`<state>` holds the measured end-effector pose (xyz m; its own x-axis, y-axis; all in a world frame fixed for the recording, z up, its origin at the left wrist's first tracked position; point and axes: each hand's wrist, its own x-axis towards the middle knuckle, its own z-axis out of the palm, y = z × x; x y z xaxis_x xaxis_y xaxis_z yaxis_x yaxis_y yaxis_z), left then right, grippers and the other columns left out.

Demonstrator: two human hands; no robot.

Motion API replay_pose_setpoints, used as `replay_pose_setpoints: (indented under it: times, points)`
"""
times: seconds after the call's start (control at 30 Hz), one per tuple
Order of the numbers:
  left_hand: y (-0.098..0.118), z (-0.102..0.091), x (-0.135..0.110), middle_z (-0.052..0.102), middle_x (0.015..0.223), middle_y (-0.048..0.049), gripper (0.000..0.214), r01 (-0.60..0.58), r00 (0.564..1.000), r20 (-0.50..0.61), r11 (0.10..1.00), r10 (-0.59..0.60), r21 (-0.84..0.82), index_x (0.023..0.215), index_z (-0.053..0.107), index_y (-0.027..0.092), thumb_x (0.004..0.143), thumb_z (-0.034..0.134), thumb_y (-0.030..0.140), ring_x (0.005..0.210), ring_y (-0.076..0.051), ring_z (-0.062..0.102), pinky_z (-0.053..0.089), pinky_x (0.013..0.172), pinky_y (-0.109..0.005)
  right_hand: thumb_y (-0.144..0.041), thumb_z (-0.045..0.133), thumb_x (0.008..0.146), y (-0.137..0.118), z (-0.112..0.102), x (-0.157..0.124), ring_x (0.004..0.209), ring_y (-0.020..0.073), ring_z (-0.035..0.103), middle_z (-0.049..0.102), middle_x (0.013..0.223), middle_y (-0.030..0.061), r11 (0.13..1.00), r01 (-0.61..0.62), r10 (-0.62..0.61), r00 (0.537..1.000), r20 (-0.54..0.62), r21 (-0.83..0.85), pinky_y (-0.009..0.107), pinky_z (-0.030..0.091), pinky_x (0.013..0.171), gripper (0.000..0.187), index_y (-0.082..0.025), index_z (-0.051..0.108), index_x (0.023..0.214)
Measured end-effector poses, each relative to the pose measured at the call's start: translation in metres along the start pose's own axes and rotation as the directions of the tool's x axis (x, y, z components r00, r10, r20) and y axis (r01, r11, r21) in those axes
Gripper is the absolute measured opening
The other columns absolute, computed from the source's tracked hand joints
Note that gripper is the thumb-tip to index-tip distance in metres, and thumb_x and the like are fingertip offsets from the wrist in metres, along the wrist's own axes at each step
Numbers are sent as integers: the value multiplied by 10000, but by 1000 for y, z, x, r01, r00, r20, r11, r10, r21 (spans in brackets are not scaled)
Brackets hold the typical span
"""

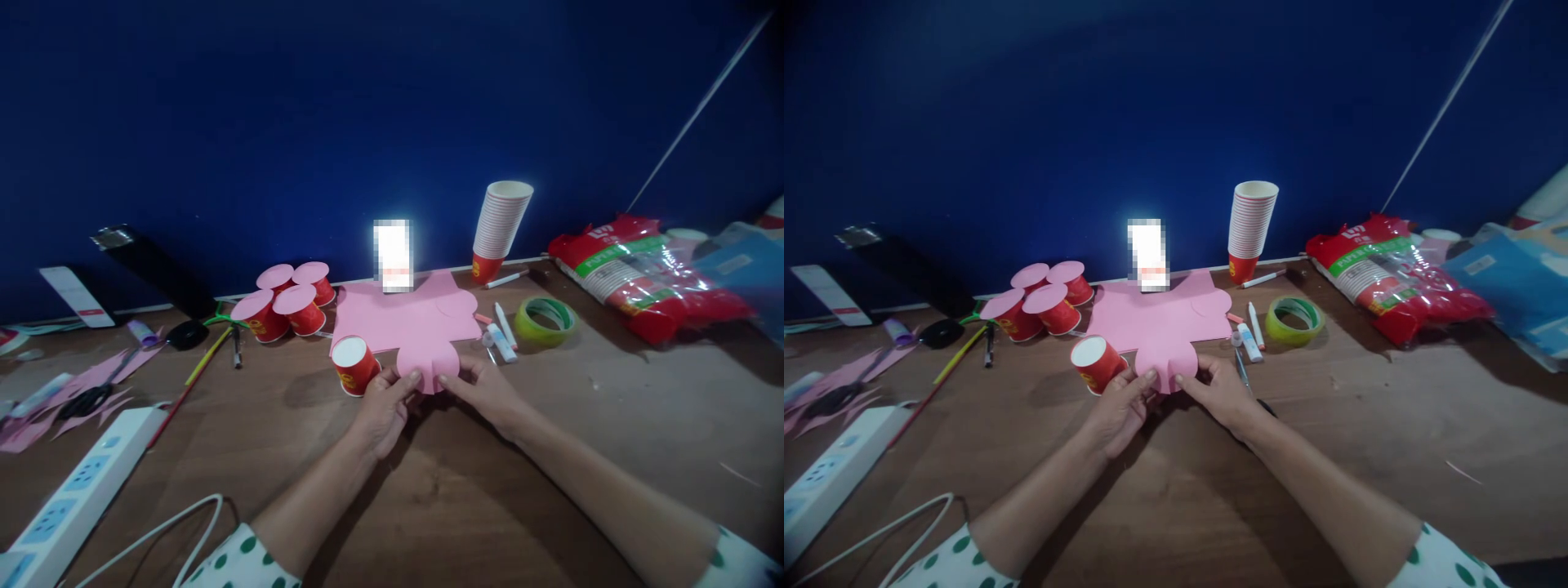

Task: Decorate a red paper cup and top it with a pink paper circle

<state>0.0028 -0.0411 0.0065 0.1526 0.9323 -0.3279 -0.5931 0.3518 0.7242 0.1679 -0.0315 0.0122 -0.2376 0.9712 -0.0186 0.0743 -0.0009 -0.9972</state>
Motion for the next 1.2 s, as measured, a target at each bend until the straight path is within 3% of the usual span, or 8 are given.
replay_pose_setpoints:
  times: [0.3,0.47,0.9,1.1,1.2]
  points:
    - [-3,-2,2,735,857,-61,324,-19,1000,-15,1000,20,22,884,665,122,631,838,229,746,-138,669,526,733,-262,-397,734,704,1,4,1,565,125,536,634,637,-10,996,-47,48,999,-13,70,241,424,538,319,-131,720,882]
    - [-3,-2,2,732,862,-53,316,-29,999,-23,999,30,27,895,658,130,648,827,231,757,-133,664,526,756,-268,-401,743,701,3,5,1,592,131,552,657,687,2,992,-54,55,998,-5,110,250,447,558,337,-138,719,910]
    - [-4,1,1,714,748,-29,349,-46,997,-68,999,46,16,827,644,128,587,861,259,670,-128,649,523,705,-269,-369,739,724,6,5,1,545,118,533,610,605,-25,995,-60,60,998,4,85,233,420,522,274,-145,717,880]
    - [-6,1,1,708,747,-22,328,-62,994,-89,998,64,28,825,650,135,608,849,280,667,-116,637,505,693,-254,-378,769,705,4,6,0,766,189,668,729,865,37,981,-60,45,995,84,186,293,523,677,422,-172,681,1063]
    - [-7,2,0,712,768,-17,349,-73,991,-109,997,75,23,828,655,141,584,861,283,683,-111,637,493,692,-242,-384,799,663,-1,6,-1,795,226,691,741,872,46,982,-103,91,993,81,156,297,534,622,485,-169,661,1076]
